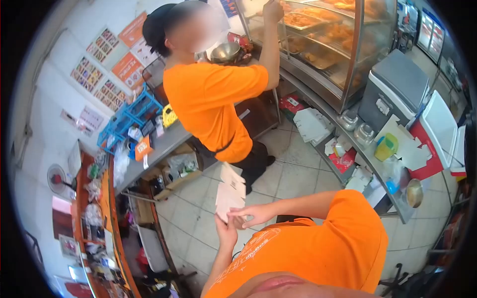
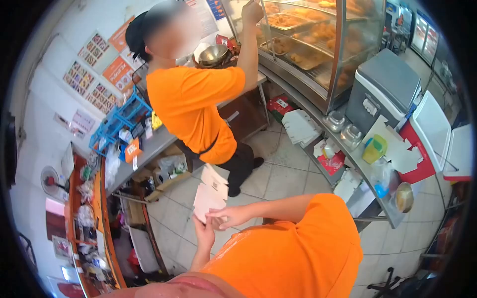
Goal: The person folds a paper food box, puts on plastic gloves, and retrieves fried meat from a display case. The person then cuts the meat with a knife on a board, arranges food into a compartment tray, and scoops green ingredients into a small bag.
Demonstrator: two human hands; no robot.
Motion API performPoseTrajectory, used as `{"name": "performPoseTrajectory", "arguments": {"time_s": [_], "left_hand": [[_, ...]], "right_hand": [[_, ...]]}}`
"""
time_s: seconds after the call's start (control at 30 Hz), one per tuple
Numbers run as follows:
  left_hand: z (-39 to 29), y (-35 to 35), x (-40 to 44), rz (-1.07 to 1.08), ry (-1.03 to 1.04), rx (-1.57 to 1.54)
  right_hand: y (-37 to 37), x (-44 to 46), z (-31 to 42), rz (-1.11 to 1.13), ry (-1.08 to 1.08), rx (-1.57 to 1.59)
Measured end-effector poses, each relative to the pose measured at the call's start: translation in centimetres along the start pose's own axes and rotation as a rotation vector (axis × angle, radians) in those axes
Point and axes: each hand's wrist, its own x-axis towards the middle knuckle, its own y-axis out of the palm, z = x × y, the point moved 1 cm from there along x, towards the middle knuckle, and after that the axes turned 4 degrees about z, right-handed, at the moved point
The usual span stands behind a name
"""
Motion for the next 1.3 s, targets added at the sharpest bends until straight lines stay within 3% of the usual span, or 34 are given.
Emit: {"name": "performPoseTrajectory", "arguments": {"time_s": [0.07,0.1,0.17,0.2,0.23,0.37,0.43,0.47,0.53,0.57,0.63,0.67,0.73,0.77,0.93,1.03,1.17,1.23,1.3], "left_hand": [[2.2,-3.8,2.8,-0.052,0.025,-0.070],[2.5,-2.7,0.6,0.010,-0.098,-0.103],[0.3,-6.3,3.8,-0.172,-0.305,-0.460],[0.7,-10.1,5.7,-0.230,-0.274,-0.536],[1.5,-13.1,6.6,-0.272,-0.271,-0.625],[0.2,-22.5,7.7,-0.549,-0.301,-0.684],[4.7,-28.4,8.1,-0.442,-0.227,-0.824],[6.5,-30.5,9.0,-0.436,-0.243,-0.797],[9.7,-34.8,10.8,-0.377,-0.316,-0.751],[11.5,-36.2,11.9,-0.355,-0.323,-0.753],[12.0,-37.8,14.9,-0.219,-0.406,-0.772],[12.9,-38.9,16.3,-0.154,-0.390,-0.791],[16.7,-42.1,19.3,-0.086,-0.477,-0.694],[19.4,-44.1,20.5,-0.063,-0.535,-0.614],[36.5,-56.0,22.2,0.142,-0.918,0.044],[47.0,-61.7,21.8,0.487,-1.114,0.510],[48.3,-55.1,20.9,0.480,-1.071,0.561],[47.8,-51.2,22.3,0.469,-0.978,0.515],[46.0,-47.6,23.8,0.454,-0.881,0.460]], "right_hand": [[-1.7,3.6,-1.0,0.147,0.194,0.214],[-0.5,1.4,-2.2,0.133,0.289,0.318],[-4.7,6.2,-4.5,-0.070,0.067,-0.210],[-7.5,9.4,-3.0,-0.336,-0.006,-0.376],[-9.4,11.2,-2.5,-0.459,0.030,-0.345],[-11.3,17.7,-5.7,-0.571,0.361,-0.392],[-10.4,21.3,-7.5,-0.275,0.465,-0.219],[-7.5,23.0,-11.7,-0.294,0.181,-0.123],[-7.6,25.5,-8.3,0.069,0.603,0.705],[-4.5,27.5,-12.1,0.073,0.592,0.719],[-2.5,30.6,-16.1,0.130,0.423,0.231],[-1.0,32.0,-18.3,0.104,0.429,0.227],[1.6,34.4,-20.7,-0.084,0.496,0.543],[2.2,34.6,-21.1,-0.076,0.524,0.561],[0.6,36.0,-17.7,0.041,0.589,0.414],[0.0,37.2,-15.4,0.046,0.604,0.388],[-1.2,37.2,-12.7,-0.005,0.568,0.596],[-1.1,34.6,-14.4,-0.177,0.619,1.114],[-2.1,32.1,-14.2,-0.322,0.866,1.135]]}}
